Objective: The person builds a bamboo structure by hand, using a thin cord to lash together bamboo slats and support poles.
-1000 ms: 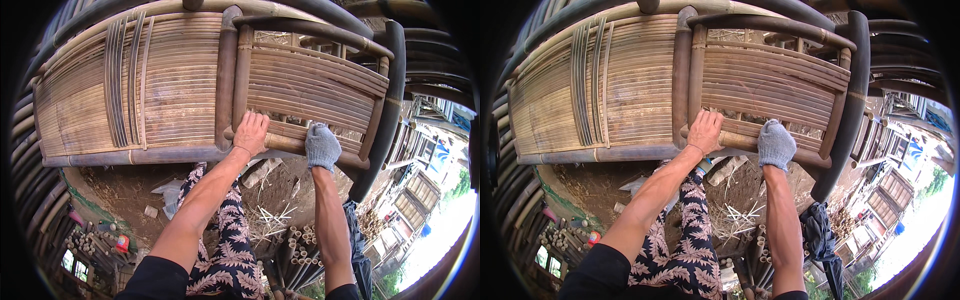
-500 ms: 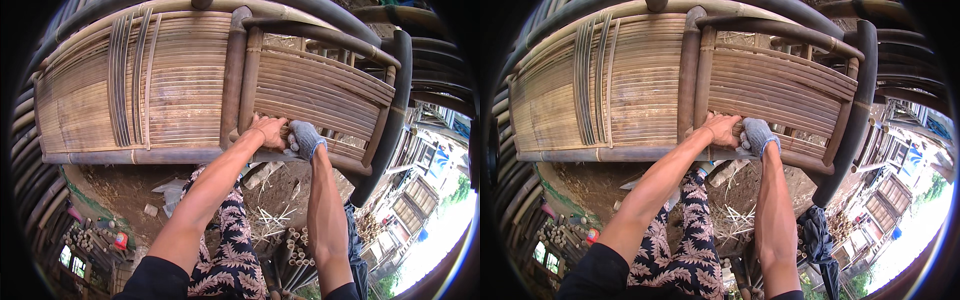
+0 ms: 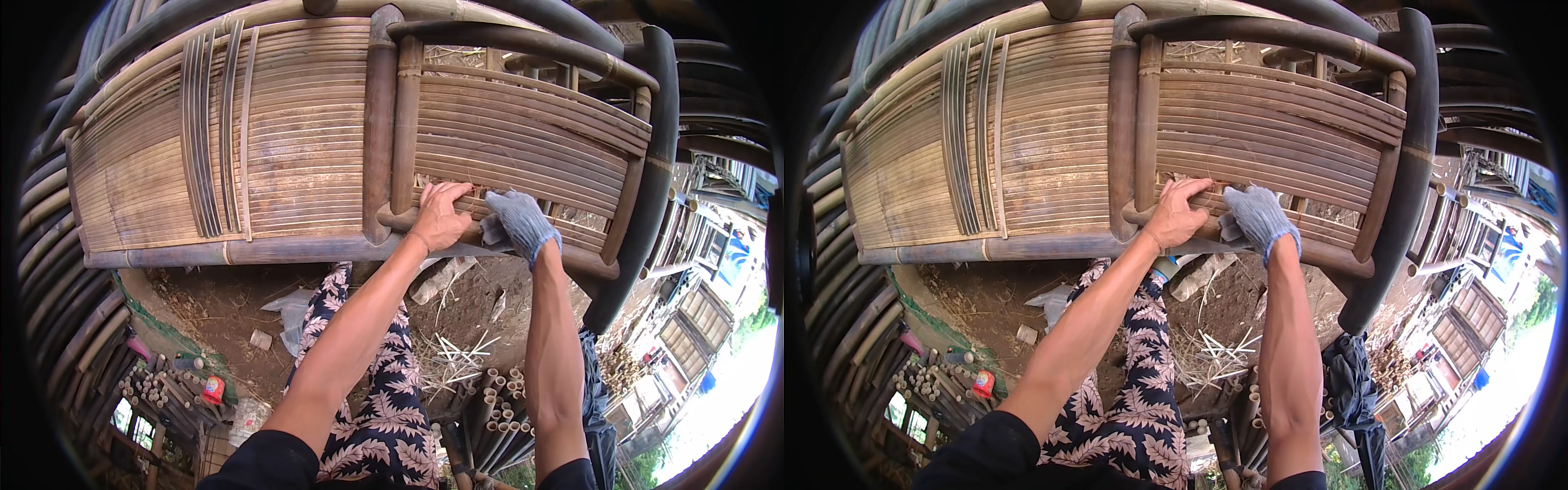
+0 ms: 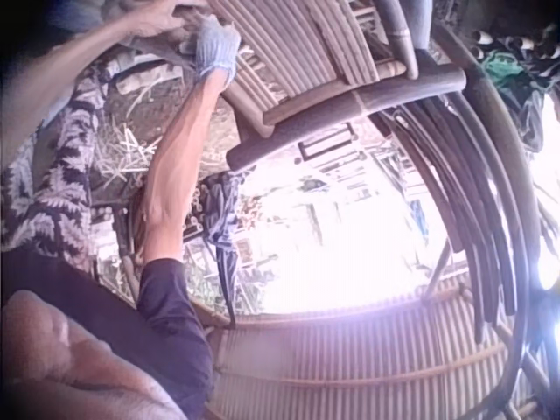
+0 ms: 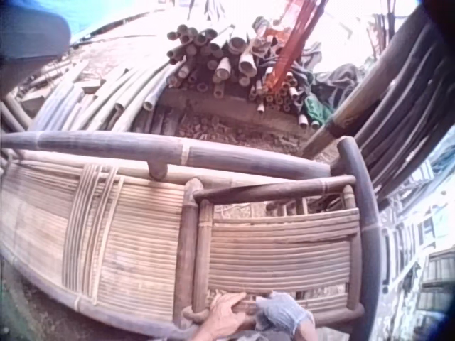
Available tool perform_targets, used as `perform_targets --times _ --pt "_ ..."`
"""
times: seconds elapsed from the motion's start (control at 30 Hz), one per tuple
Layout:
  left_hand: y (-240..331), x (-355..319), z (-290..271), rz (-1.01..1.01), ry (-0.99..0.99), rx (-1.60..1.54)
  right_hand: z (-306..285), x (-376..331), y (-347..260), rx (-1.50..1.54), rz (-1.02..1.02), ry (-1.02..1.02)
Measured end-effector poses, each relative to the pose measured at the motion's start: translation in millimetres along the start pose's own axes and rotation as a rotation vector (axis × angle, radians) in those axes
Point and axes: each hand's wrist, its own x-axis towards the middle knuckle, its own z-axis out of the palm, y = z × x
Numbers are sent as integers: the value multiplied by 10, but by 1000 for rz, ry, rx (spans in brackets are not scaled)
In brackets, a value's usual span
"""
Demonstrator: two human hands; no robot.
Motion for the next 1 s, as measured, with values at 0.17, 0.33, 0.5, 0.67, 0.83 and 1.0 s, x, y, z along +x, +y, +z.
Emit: perform_targets --times 0.17,0.33,0.5,0.67,0.83,1.0 --pt "146 -330 -234 25 137 -352 -101 -966 -103 -269 -487 793" --pt "660 -782 -458 -19 -199 -575 92 -1677 45 349 -629 649" --pt "1214 -1657 -151 153 -365 34 36 -1379 669 643 -138 346" --pt "1516 -2888 460 172 -572 -187 292 -1163 373 680 249 64" --pt "1713 -3241 356 -469 -405 -595 342 -652 302 616 155 -158" --pt "1423 -3291 194 -918 -625 -1333 253 -757 55 415 -27 0"
